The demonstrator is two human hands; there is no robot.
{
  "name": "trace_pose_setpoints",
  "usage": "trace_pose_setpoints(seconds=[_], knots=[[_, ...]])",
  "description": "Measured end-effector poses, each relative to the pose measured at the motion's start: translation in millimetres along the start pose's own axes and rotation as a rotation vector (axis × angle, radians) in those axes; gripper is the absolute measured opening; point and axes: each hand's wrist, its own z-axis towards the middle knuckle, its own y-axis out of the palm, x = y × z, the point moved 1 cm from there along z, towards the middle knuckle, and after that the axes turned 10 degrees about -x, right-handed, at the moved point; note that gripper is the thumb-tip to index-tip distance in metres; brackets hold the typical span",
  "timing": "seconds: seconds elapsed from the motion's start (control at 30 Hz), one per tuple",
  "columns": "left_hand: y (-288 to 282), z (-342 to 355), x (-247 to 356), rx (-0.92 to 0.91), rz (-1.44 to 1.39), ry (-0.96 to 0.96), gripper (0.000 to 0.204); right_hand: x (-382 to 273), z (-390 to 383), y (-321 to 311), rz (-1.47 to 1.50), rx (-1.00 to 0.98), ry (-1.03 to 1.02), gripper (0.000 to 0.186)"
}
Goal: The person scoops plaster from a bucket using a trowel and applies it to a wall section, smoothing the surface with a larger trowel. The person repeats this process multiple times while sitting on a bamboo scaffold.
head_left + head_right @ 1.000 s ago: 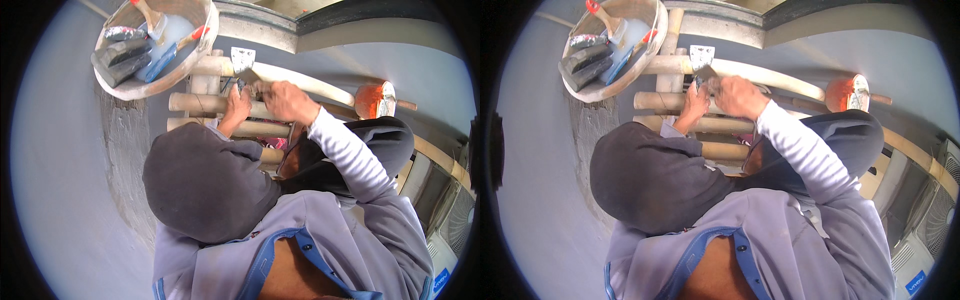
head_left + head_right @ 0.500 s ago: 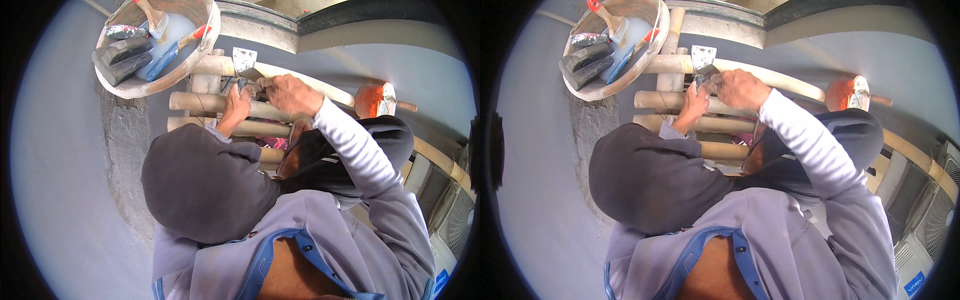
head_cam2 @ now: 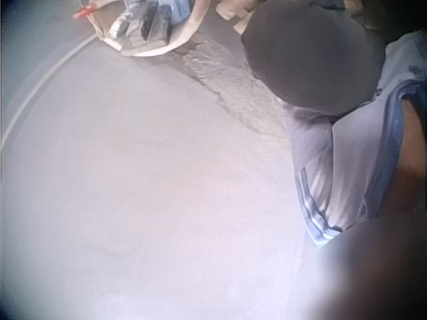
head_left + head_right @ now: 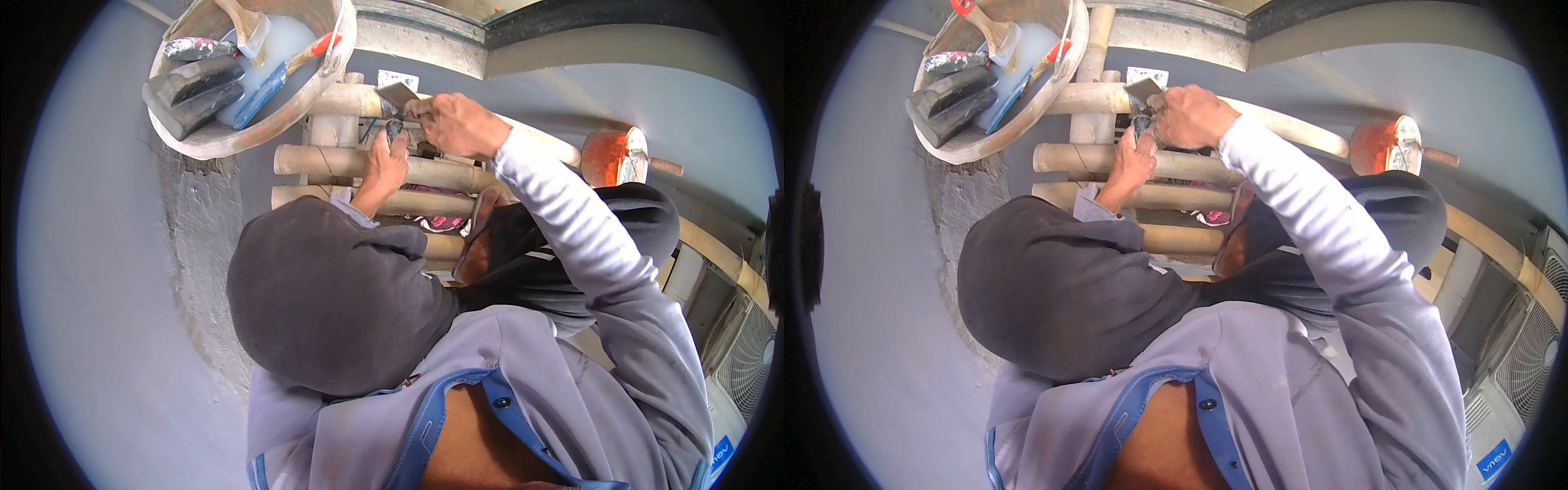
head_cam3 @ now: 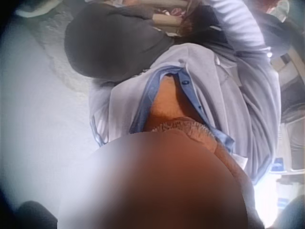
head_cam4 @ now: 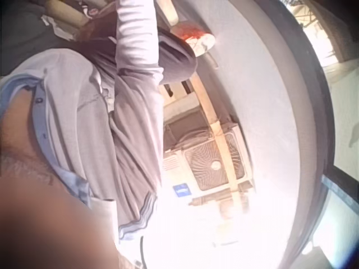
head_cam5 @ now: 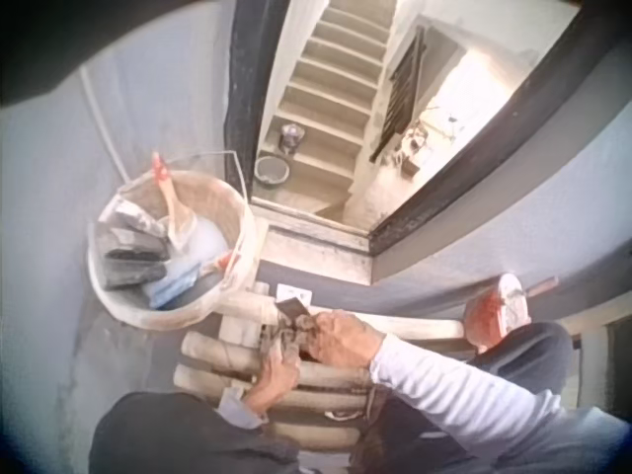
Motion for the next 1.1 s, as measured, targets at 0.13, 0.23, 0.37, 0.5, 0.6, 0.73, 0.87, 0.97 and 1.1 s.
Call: trace_pose_setpoints(seconds=[0.13, 0.23, 0.37, 0.5, 0.6, 0.73, 0.87, 0.97, 1.1], knots=[[-4.0, 6.1, -17.5, 0.041, 0.068, 0.087, 0.031, -3.3, -10.9, 9.6, 0.16, 0.035, 0.015, 0.033], [0.0, -3.3, 7.5, -0.029, -0.062, -0.009, 0.032, -0.5, 1.1, 1.3, 0.212, 0.005, 0.098, 0.03], [0.6, -0.6, 3.8, 0.003, 0.002, -0.016, 0.032, 10.6, -8.3, 9.7, -0.021, -0.073, -0.025, 0.027], [-7.2, 11.1, -24.8, 0.042, 0.098, 0.066, 0.026, -3.7, -4.0, -5.3, 0.022, -0.063, 0.014, 0.025], [3.5, 1.6, 2.2, -0.048, -0.08, -0.028, 0.017, 31.2, 3.3, 32.7, 0.077, 0.042, -0.16, 0.034], [-6.5, 10.1, -15.7, 0.016, 0.036, 0.064, 0.016, 11.4, -3.0, 18.7, 0.111, -0.073, 0.034, 0.034], [5.2, -4.4, 12.4, -0.075, -0.171, -0.075, 0.016, 26.1, -0.7, 15.7, -0.144, -0.063, -0.146, 0.031], [-4.3, -1.2, 1.3, 0.012, 0.04, -0.033, 0.028, 19.2, -1.9, 4.3, -0.074, -0.05, -0.1, 0.032], [3.4, -2.4, 4.9, -0.004, -0.02, 0.009, 0.028, 33.3, 7.4, 24.9, 0.1, -0.053, -0.003, 0.037]])
